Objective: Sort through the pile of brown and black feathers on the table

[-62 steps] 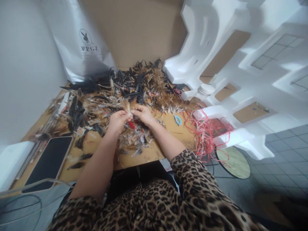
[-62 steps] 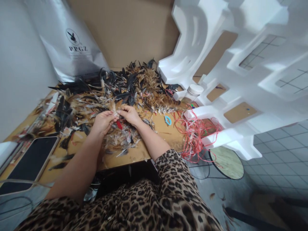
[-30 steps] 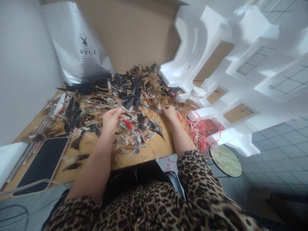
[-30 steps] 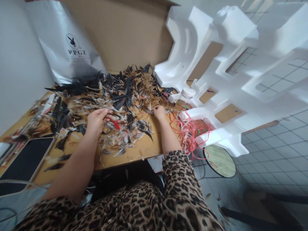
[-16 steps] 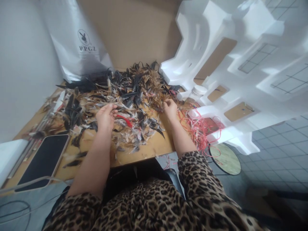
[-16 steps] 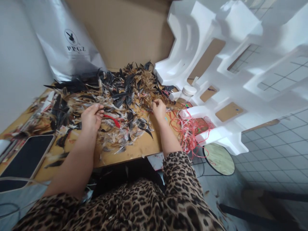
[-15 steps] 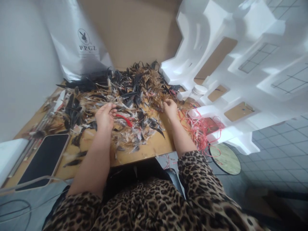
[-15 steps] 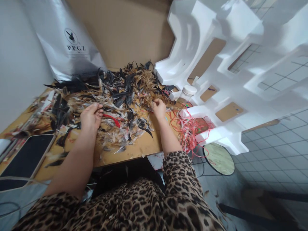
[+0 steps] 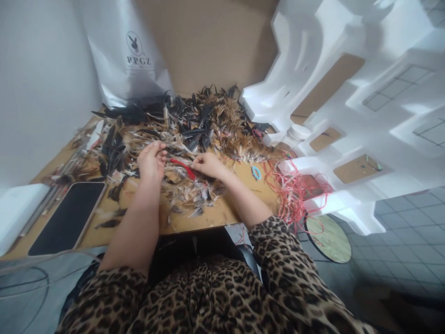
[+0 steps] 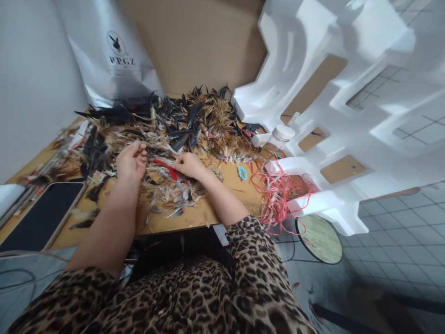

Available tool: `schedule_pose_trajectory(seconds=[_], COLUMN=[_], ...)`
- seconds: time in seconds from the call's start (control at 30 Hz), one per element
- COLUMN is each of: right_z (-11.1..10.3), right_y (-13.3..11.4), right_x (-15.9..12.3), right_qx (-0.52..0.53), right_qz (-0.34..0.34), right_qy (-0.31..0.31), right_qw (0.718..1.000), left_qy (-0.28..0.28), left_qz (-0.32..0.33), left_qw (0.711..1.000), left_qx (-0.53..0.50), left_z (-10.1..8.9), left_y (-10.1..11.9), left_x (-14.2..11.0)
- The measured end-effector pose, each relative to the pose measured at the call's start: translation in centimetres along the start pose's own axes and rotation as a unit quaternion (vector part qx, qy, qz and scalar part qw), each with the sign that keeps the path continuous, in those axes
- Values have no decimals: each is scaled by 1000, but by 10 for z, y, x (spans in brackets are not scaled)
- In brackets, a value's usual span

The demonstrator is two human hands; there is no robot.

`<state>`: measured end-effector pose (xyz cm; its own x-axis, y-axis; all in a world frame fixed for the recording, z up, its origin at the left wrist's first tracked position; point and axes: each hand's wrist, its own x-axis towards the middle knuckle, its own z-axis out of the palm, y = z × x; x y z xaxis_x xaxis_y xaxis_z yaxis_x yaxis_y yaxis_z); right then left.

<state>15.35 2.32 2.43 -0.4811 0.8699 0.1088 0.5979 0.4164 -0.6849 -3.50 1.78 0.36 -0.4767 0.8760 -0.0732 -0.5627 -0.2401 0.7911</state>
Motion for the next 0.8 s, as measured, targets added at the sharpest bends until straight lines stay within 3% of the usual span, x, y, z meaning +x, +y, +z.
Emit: schedule_pose_trajectory(seconds=[0.07,0.2,0.37,0.53,0.7,0.8], right_z=[12,21,11,-13,-21,-16], right_y=[-6,-8,2,-5,-20,-21], right_x=[4,7,7,-4,-31,-44], right_qx=[-63,-142,38,227,249,180], right_qz=[22,59,59,70,2,-42], right_qy=[-38,-49,-4,-18,-88,-165], right_qw=[997,987,998,971,965,969], left_qy=[0,-7,-12,-5,-1,-6], left_qz=[-3,-1,2,4,6,5], left_qw=[1000,1000,1000,1000,1000,1000], left_qx=[3,-1,-8,-7,7,4], left_z=[0,0,0,1,0,-2], left_y=[0,1,2,4,6,7], left_x=[0,-1,-1,0,1,2])
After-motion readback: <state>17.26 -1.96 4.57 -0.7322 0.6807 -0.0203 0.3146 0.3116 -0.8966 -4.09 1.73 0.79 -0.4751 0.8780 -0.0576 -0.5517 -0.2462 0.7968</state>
